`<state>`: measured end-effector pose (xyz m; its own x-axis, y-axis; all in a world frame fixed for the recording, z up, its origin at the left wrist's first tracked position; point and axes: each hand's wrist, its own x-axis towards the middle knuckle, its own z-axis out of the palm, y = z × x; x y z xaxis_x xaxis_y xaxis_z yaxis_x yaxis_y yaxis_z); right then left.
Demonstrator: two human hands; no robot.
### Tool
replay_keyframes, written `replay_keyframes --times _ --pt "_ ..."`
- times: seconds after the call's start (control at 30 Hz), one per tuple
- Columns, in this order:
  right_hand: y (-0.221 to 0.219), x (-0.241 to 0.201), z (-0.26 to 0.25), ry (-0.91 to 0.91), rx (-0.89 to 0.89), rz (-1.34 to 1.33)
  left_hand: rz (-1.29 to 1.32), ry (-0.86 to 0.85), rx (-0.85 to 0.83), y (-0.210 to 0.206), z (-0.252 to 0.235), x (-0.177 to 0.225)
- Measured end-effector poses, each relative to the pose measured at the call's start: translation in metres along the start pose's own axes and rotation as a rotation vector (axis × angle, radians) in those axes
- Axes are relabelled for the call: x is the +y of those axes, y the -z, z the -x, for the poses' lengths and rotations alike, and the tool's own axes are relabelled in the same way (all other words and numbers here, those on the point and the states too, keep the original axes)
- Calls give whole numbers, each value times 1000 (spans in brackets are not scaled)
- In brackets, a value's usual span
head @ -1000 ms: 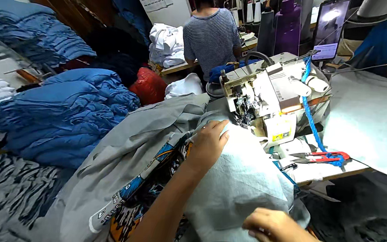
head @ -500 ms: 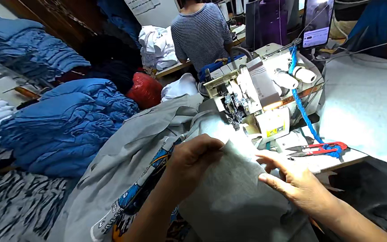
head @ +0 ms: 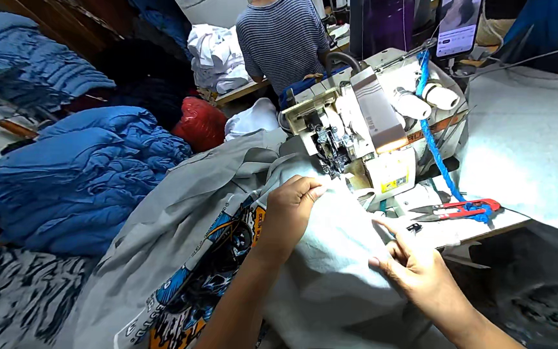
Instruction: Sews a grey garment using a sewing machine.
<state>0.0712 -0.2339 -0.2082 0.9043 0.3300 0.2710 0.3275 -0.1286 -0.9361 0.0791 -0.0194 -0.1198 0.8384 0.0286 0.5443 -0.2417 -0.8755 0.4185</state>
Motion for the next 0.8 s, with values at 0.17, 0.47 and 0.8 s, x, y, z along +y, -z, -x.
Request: replay_keyframes --times 0.17,0.47,0.8 --pt "7 -8 -21 -325 -209 -53 4 104 -141 -1 -14 -1" --pt "-2 -9 11 -158 -280 -189 46 25 -380 12 -13 -56" --pt "-2 -10 13 -103 -199 -169 -6 -5 -409 10 -24 -46"
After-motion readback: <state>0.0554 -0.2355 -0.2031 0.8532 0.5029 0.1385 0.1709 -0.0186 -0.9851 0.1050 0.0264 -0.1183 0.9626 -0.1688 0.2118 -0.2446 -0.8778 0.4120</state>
